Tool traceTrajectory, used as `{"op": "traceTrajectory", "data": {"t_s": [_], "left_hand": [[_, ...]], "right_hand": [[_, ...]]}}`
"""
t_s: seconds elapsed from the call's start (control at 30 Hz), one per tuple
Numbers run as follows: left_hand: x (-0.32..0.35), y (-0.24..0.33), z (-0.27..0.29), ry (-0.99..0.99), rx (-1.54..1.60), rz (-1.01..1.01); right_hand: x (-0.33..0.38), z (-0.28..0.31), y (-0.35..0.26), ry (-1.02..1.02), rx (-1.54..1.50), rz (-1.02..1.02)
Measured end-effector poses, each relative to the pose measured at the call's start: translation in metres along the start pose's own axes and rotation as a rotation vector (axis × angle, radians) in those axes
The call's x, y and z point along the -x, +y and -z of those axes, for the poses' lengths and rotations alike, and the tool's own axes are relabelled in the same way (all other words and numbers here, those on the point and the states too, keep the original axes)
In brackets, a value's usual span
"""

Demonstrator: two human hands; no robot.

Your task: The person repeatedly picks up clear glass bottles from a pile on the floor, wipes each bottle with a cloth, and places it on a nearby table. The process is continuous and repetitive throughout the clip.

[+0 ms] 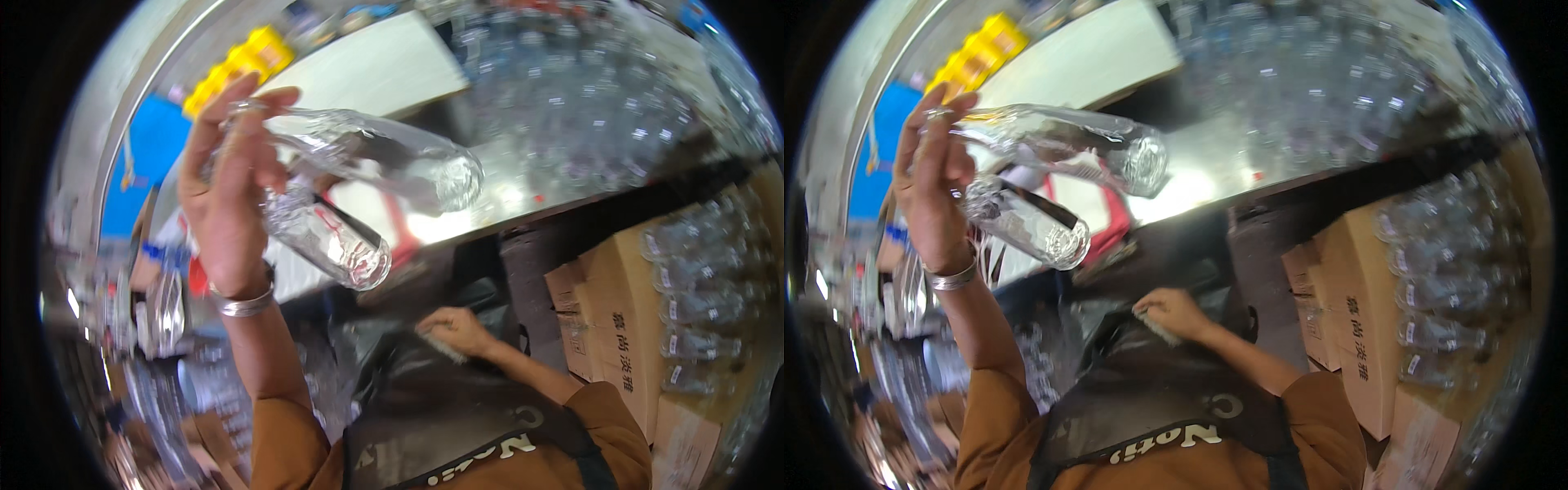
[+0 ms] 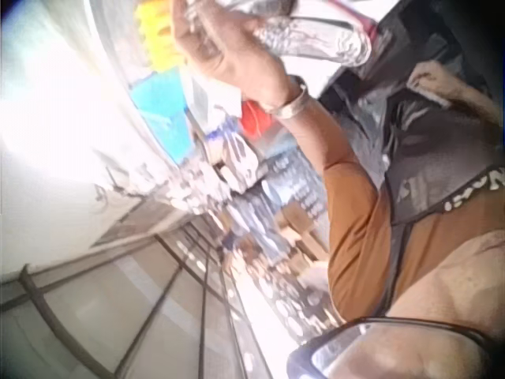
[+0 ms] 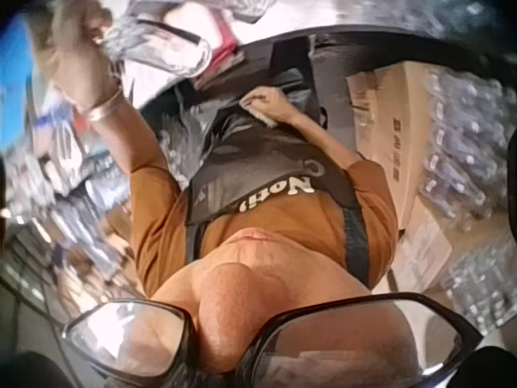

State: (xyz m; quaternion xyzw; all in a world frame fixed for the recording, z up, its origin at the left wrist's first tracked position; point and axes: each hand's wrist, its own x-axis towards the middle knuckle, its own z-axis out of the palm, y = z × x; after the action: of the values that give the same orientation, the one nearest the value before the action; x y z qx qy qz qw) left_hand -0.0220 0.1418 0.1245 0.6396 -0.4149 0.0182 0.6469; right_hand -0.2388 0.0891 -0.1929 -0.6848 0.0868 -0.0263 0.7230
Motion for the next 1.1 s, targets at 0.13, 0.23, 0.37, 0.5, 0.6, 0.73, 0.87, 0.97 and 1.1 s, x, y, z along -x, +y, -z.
{"op": "traceTrajectory", "data": {"t_s": [0.13, 0.23, 0.37, 0.5, 0.6, 0.73, 0.87, 0.97, 1.1], "left_hand": [[0.080, 0.012, 0.135, 0.121, 0.044, 0.156], [0.168, -0.008, 0.214, 0.156, 0.120, 0.314], [0.287, -0.044, 0.251, 0.249, 0.315, 0.557], [0.372, -0.072, 0.255, 0.313, 0.432, 0.719], [0.400, -0.080, 0.264, 0.376, 0.473, 0.736], [0.411, -0.072, 0.272, 0.406, 0.320, 0.762], [0.417, -0.069, 0.265, 0.523, 0.043, 0.817], [0.421, -0.075, 0.255, 0.671, -0.114, 0.870], [0.432, -0.083, 0.259, 0.756, -0.005, 0.879]], "right_hand": [[-0.018, -0.034, -0.021, -0.151, 0.051, 0.032], [-0.027, -0.065, -0.023, -0.301, 0.098, 0.097], [-0.037, -0.111, -0.024, -0.512, 0.097, -0.078], [-0.047, -0.155, -0.021, -0.572, 0.000, -0.291], [-0.058, -0.180, -0.010, -0.637, 0.039, -0.381], [-0.063, -0.209, -0.015, -0.708, 0.094, -0.384], [-0.064, -0.224, -0.015, -0.709, 0.109, -0.398], [-0.063, -0.230, -0.019, -0.712, 0.160, -0.331], [-0.062, -0.234, -0.022, -0.717, 0.175, -0.277]]}}
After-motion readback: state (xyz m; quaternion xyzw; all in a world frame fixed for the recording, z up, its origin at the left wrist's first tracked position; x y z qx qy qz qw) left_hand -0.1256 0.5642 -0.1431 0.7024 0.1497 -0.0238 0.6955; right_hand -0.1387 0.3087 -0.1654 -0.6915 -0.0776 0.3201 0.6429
